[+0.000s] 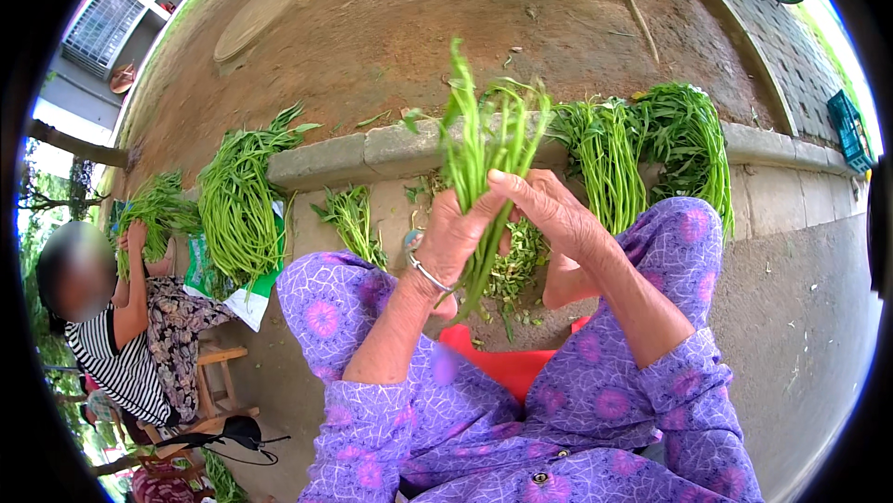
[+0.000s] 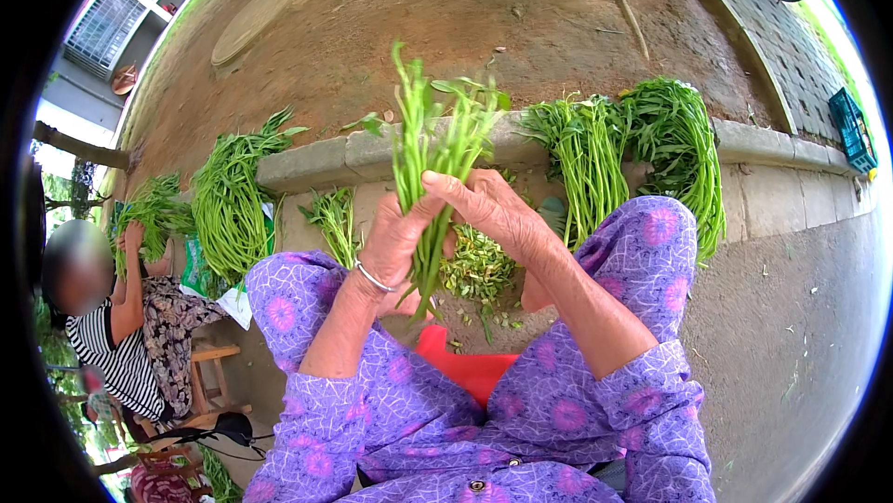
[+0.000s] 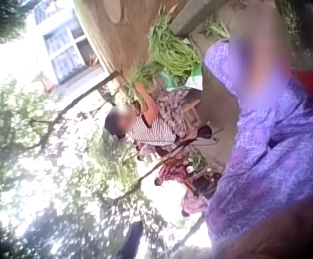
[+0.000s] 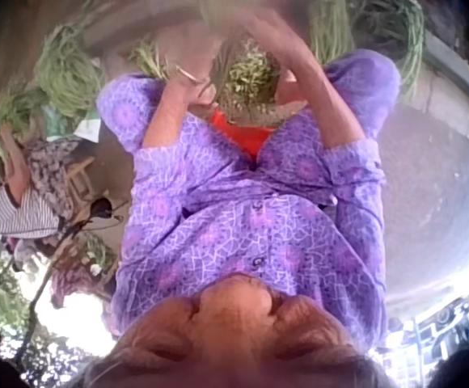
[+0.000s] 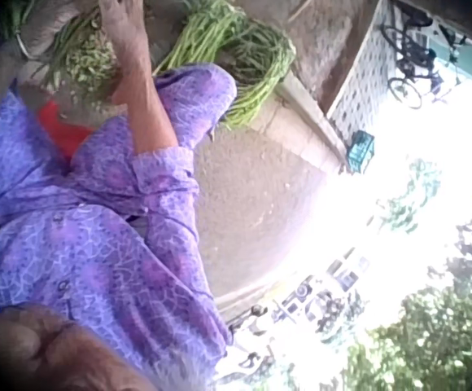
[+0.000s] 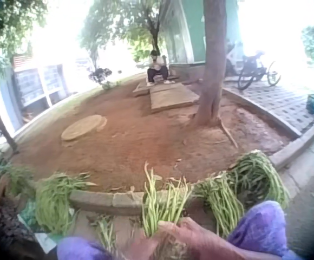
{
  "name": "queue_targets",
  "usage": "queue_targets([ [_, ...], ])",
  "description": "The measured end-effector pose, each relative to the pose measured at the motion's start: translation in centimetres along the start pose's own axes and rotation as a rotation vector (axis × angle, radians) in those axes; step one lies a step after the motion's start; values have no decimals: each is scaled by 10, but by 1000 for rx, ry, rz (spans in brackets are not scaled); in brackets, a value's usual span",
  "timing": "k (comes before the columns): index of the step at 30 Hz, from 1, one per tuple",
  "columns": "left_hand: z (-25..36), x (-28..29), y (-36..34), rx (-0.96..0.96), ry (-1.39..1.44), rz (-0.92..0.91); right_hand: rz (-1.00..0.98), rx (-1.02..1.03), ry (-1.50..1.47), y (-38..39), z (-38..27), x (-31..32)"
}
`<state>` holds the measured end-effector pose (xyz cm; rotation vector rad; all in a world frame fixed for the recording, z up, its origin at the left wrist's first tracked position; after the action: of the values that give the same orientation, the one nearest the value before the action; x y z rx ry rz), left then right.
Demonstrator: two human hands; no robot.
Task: The person sits on a small stool and trims long green vegetables by hand, snapping off leaves and stems. The trimmed pieces are placed in a pile on the ground, while the cleaned stems are set aside in a separate pile.
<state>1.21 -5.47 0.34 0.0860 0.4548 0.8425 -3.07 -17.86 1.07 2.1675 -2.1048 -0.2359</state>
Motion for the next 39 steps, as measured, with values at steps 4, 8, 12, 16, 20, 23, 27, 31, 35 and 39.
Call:
queue_targets([
  [4,-10,-12,-1,16,-38,-125,-156,-108,-409,-7,16,-4],
  [8,-14,-14,1,103,-65,-245,-152,-118,-512,-5,12,2],
  [12,-15,-15,7,224,-127,-250,2,-18,-728,-12,8,6],
  [16,-26,-6,4,148,-98,-303,66,-40,-776,-16,12,12],
  [20,0,-13,10,189,159,-194,63,6,-938,-21,20,37],
  [23,-8,12,4,194,250,-57,27,6,-960,-19,15,37],
  [27,-22,29,-9,197,263,80,-29,-24,-978,-17,13,35],
  [31,-20,46,-14,164,-19,99,-50,-18,-977,-17,12,33],
  [35,-11,28,-6,125,-370,-73,27,-60,-938,-17,18,36],
  [39,-3,11,3,159,-430,-193,116,-59,-786,-16,18,33],
])
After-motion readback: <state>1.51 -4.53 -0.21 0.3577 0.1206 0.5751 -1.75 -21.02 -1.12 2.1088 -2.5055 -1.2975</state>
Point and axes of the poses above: each hand's wrist, its own y-axis away from the middle knuckle, its own x-axis out of the back of the hand, z = x × y, the point moved 4 cm from there along -y, towards the middle knuckle, and after that the axes turned 3 degrees about y, right-handed, at the moved point
